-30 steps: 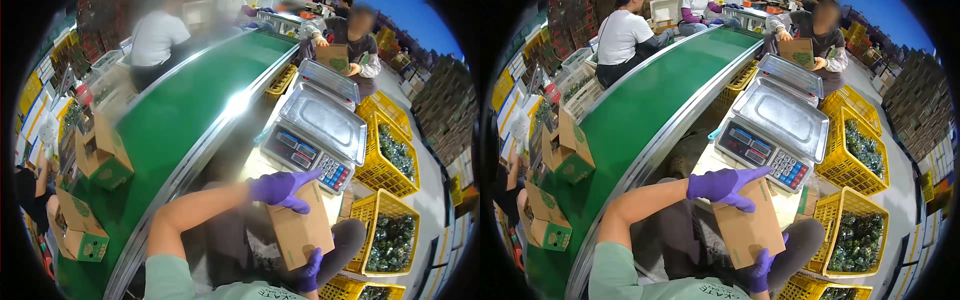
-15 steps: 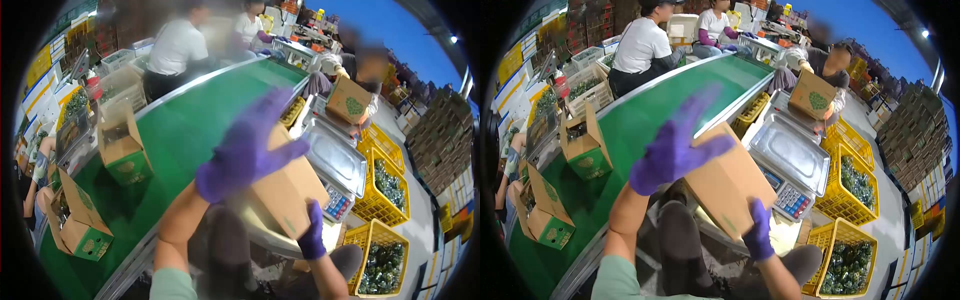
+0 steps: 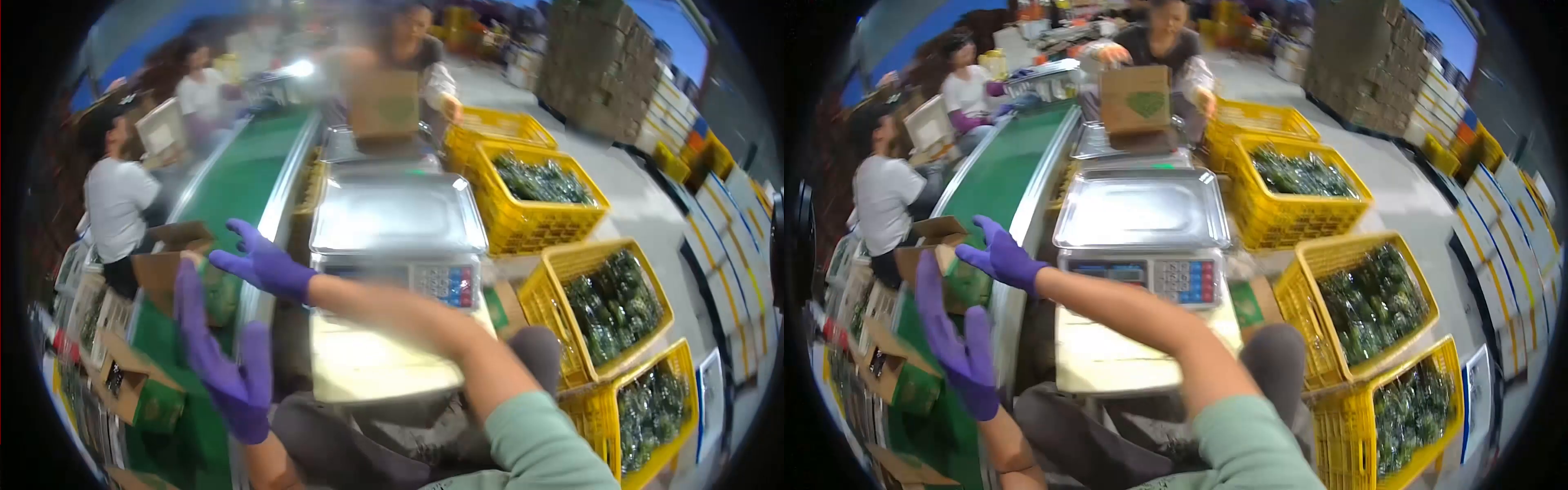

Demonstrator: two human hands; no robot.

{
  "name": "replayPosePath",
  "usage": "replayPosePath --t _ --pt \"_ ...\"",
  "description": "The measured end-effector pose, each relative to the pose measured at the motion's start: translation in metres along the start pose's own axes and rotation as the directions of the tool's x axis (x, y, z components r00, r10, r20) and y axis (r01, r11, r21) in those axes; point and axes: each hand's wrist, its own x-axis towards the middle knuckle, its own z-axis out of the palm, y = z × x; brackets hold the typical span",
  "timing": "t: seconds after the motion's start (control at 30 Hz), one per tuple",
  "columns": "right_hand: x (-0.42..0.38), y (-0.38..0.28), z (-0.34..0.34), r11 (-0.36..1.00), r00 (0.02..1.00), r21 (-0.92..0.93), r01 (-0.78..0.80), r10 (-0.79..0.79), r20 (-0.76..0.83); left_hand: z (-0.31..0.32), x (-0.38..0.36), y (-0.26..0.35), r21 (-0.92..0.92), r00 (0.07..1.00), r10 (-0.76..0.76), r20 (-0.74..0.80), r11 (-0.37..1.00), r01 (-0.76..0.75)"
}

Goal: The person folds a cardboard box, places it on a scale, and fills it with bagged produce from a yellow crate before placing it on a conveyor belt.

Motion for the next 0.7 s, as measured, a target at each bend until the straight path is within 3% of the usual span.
replayPosePath --t 0.07,0.1,0.13,0.17,0.2,0.23,0.3,0.33,0.37,0.4,0.47,0.5,0.57,0.7 --pt "-0.051 -0.048 -0.095 0.987 1.0 -0.16 -0.019 0.016 -0.021 0.026 -0.007 0.005 -0.114 0.999 -0.005 0.043 0.993 0.01" --pt "-0.084 -0.073 -0.145 0.992 0.995 -0.119 -0.049 0.038 -0.092 0.033 -0.013 0.008 -0.082 0.996 0.007 0.094 0.997 0.0" --pt "-0.111 -0.073 -0.196 0.921 0.955 -0.39 0.021 -0.133 -0.264 0.042 -0.016 0.012 -0.1 0.992 0.008 0.128 0.995 0.005" --pt "-0.143 -0.071 -0.262 0.869 0.901 -0.489 0.068 -0.264 -0.345 0.052 -0.018 0.016 -0.102 0.982 0.051 0.184 0.994 -0.032" --pt "-0.184 -0.069 -0.308 0.963 0.832 -0.269 0.008 -0.156 -0.532 0.063 -0.019 0.022 -0.104 0.969 0.092 0.229 0.992 -0.069" --pt "-0.227 -0.056 -0.348 0.867 0.725 -0.468 -0.173 -0.21 -0.656 0.071 -0.018 0.029 -0.098 0.947 0.101 0.305 0.992 -0.074" --pt "-0.327 0.005 -0.41 0.668 0.692 -0.53 -0.523 -0.031 -0.722 0.095 -0.014 0.042 -0.147 0.906 0.162 0.392 0.983 -0.112" --pt "-0.39 0.073 -0.438 0.596 0.672 -0.521 -0.611 0.043 -0.739 0.104 -0.012 0.049 -0.186 0.864 0.22 0.453 0.971 -0.15" --pt "-0.425 0.085 -0.435 0.171 0.647 -0.628 -0.759 0.311 -0.696 0.111 -0.009 0.061 -0.151 0.832 0.223 0.508 0.974 -0.169" --pt "-0.467 0.124 -0.432 -0.06 0.524 -0.622 -0.781 0.48 -0.704 0.118 -0.008 0.071 -0.147 0.824 0.228 0.519 0.973 -0.176" --pt "-0.508 0.154 -0.4 -0.298 0.217 -0.445 -0.844 0.569 -0.793 0.132 -0.008 0.087 -0.17 0.775 0.227 0.589 0.973 -0.156" --pt "-0.509 0.157 -0.387 -0.286 0.214 -0.443 -0.85 0.58 -0.786 0.14 -0.01 0.094 -0.163 0.769 0.215 0.602 0.976 -0.145" --pt "-0.508 0.162 -0.365 -0.408 0.258 -0.384 -0.829 0.331 -0.908 0.153 -0.015 0.101 -0.163 0.748 0.22 0.626 0.975 -0.15" --pt "-0.497 0.16 -0.372 -0.318 0.215 -0.298 -0.9 0.271 -0.938 0.176 -0.028 0.099 -0.17 0.734 0.222 0.642 0.975 -0.145"
